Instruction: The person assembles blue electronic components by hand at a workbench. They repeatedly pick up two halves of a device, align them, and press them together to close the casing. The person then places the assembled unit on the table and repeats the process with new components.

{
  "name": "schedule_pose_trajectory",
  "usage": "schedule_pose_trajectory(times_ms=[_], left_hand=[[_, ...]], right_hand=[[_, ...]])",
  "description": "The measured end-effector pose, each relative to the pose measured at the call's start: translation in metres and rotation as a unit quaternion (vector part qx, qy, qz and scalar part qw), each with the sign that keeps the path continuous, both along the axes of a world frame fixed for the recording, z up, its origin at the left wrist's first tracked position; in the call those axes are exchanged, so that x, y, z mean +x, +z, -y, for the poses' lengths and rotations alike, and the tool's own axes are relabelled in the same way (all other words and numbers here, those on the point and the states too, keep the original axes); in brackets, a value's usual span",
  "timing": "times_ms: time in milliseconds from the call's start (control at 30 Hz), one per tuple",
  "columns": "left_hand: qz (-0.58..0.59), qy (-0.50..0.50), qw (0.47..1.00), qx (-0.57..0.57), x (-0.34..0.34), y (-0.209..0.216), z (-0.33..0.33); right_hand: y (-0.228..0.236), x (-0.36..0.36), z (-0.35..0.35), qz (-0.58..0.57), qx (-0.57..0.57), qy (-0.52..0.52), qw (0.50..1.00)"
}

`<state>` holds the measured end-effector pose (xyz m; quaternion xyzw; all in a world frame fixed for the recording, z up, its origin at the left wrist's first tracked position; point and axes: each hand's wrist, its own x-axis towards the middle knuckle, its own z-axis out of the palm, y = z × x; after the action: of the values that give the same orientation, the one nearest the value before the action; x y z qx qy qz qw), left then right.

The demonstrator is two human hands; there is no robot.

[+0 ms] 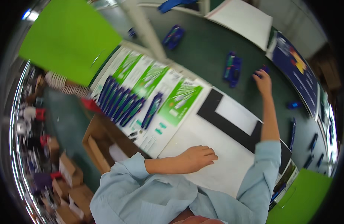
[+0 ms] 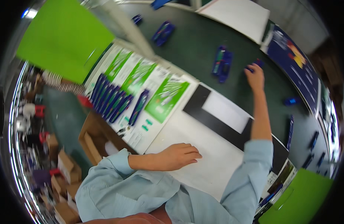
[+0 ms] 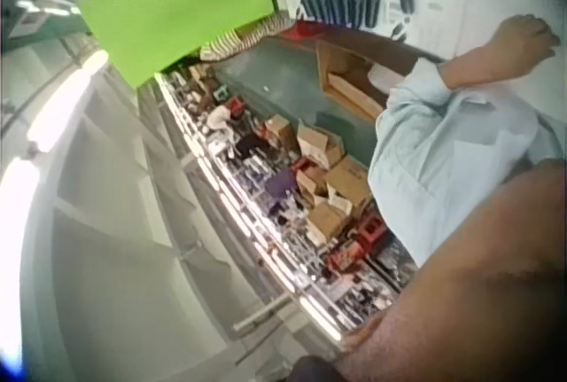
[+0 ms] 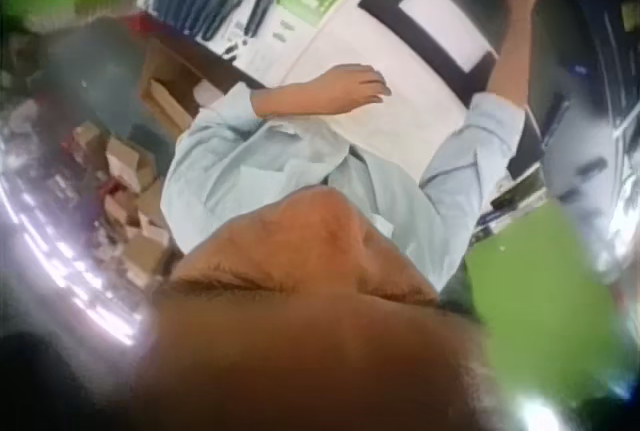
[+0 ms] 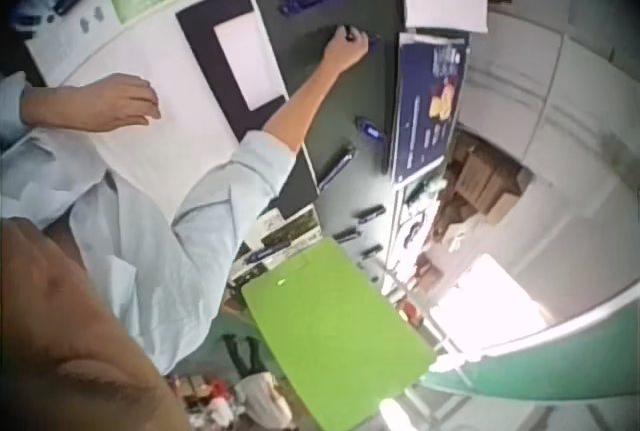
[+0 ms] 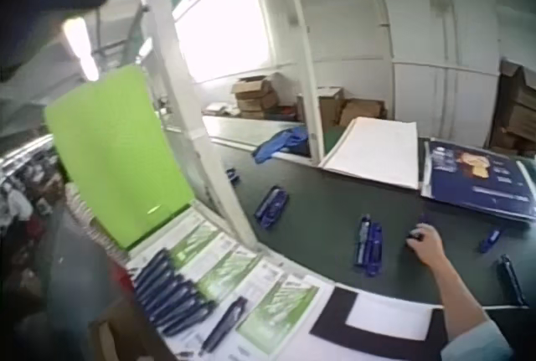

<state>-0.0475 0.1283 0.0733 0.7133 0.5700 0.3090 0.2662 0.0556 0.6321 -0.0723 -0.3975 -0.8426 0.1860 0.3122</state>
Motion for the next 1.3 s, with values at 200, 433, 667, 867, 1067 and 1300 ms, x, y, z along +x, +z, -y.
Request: schedule_pose_trajectory(times_ms=[200,433,667,867,1067,1300], left_hand=[[-0.113,0.416,0.900,0.060,-0.097,-0.024,0.102],[-0.216,0.416,0.883,0.026,-0.145,-0.046,0.098],[-0.045,0.312,0.949,-0.008,0.000,-0.036,0.105],[-0.140,0.182,0.973,-0.006,0.003,-0.006,0.083],[-0.260,0.158,0.952,0.035,-0.075,-0.042,-0.045],[-0.271,0.173,0.947,0.007,-0.078,-0.079,-0.059]], right_hand=[[0.113,0.071,0.284,-0.061,-0.228,0.130,0.963],[0.103,0.109,0.493,-0.020,-0.248,0.217,0.944],[0.119,0.075,0.389,-0.067,-0.258,0.130,0.955],[0.058,-0.025,0.249,-0.038,-0.171,0.112,0.978],[0.045,-0.079,0.209,0.113,-0.194,0.146,0.964],[0.045,-0.088,0.198,0.066,-0.310,0.141,0.938]])
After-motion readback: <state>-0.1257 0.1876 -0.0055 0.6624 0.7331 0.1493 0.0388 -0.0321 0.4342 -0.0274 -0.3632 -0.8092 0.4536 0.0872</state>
